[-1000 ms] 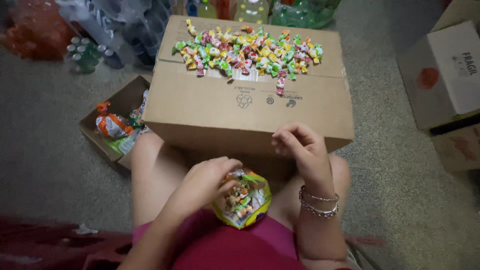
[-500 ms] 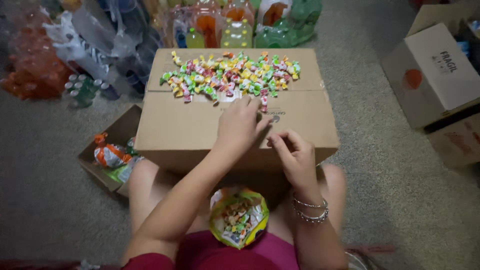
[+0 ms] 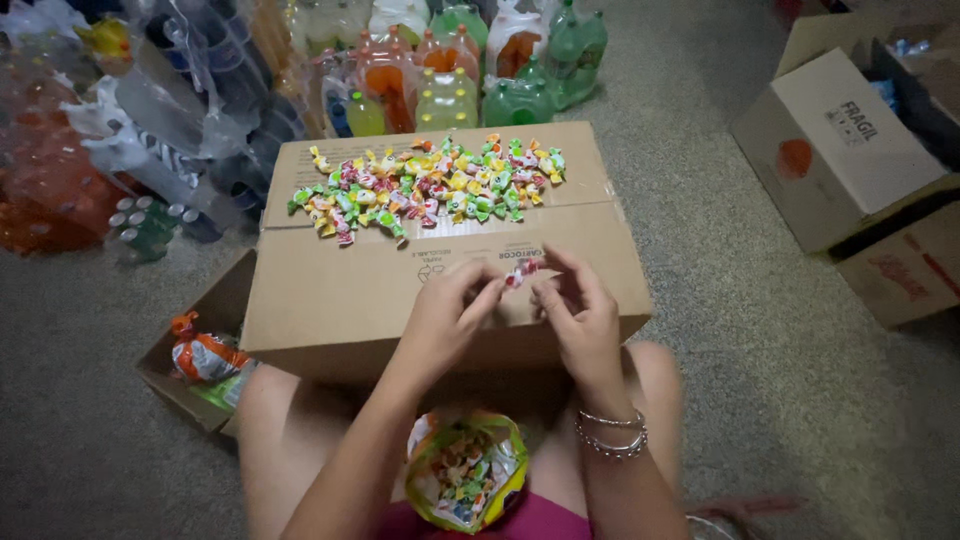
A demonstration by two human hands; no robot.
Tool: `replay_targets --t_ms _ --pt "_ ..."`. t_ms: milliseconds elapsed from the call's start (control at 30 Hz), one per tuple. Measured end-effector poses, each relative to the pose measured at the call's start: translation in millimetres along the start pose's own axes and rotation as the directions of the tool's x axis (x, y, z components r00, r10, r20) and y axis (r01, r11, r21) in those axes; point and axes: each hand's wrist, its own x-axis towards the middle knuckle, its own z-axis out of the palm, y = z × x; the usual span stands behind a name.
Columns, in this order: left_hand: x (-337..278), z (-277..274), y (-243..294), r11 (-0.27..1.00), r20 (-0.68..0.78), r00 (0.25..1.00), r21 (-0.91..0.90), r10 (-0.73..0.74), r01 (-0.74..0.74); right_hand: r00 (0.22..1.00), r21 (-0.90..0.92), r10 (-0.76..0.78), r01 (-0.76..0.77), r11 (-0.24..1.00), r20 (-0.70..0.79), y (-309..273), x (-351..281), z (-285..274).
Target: The person sorts candy by picking individual pieces from a large pile on a cardboard box and placing them into a smaller plastic bag held in their lap.
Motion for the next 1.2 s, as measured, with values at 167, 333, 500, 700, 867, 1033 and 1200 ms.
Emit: replay_targets --t_ms 167,333,500,700,867,1033,1200 --pt "-26 -10 8 0.992 0.010 1.000 -0.126 -0.023 0.024 0.990 0.161 0.076 -0.095 0.982 0.116 21 -3 -2" --pt "-41 -14 11 0.950 -0.022 0.993 -0.295 -0.113 0.102 0.979 0.185 0.139 -0.166 0.969 0.151 13 -10 4" --pt "-55 5 -20 0.704 0.085 0.938 -0.640 -0.335 0.309 0.966 0.067 0.128 -0.146 0.987 0.224 -1 -12 6" --pt "-80 -4 -26 0.581 0.220 0.897 -0.698 -0.383 0.420 0.967 0.085 0.156 -0.176 0.981 0.203 -17 -22 15" --pt "-125 -20 -17 0.830 0.322 0.910 -0.408 -0.260 0.382 0.977 0.113 0.122 -0.143 0.983 0.176 -19 -12 3" --pt "-147 -19 -10 0.894 0.367 0.838 0.355 -0.403 0.275 0.974 0.104 0.082 -0.106 0.989 0.210 -14 -5 -4" --pt "-145 -23 -28 0.776 0.103 0.896 0.549 -0.431 0.310 0.986 0.069 0.054 -0.065 0.995 0.155 -7 -5 -3"
